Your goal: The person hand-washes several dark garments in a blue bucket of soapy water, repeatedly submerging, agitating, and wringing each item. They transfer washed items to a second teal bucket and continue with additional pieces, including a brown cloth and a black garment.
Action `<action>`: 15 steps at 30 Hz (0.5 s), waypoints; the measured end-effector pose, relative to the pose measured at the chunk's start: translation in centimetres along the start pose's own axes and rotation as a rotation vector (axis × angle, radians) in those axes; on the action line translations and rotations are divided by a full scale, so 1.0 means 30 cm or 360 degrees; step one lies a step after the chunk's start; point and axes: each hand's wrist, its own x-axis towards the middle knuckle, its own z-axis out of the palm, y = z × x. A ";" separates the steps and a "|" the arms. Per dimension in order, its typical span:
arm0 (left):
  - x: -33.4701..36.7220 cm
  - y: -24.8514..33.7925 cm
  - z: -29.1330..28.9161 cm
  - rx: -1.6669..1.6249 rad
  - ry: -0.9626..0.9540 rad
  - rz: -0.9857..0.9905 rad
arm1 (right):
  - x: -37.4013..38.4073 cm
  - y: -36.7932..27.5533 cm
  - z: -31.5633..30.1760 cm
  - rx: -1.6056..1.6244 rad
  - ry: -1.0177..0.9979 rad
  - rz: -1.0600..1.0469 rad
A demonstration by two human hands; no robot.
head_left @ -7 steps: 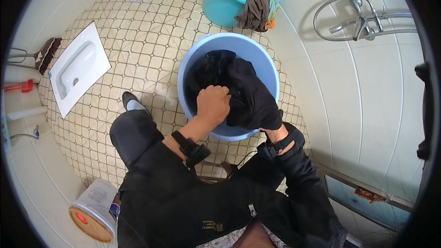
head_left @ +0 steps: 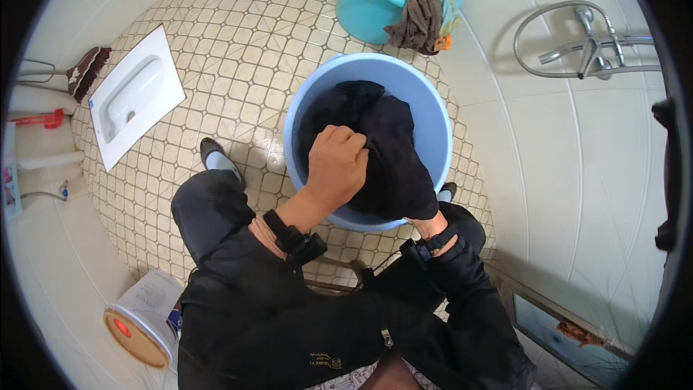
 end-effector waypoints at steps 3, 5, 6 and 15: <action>0.010 0.021 0.022 0.0062 -0.0126 0.0112 | -0.015 0.077 0.034 0.0685 0.0153 0.0250; 0.001 0.041 0.045 -0.0047 -0.0211 0.0159 | -0.018 0.144 0.022 -0.0072 0.0054 -0.0027; -0.003 0.034 0.050 -0.0011 -0.0238 0.0171 | -0.033 0.166 0.034 -0.0175 -0.0027 0.0041; -0.040 0.080 0.035 -0.0226 -0.0458 0.0305 | -0.031 0.240 0.052 -0.0172 -0.0180 0.0119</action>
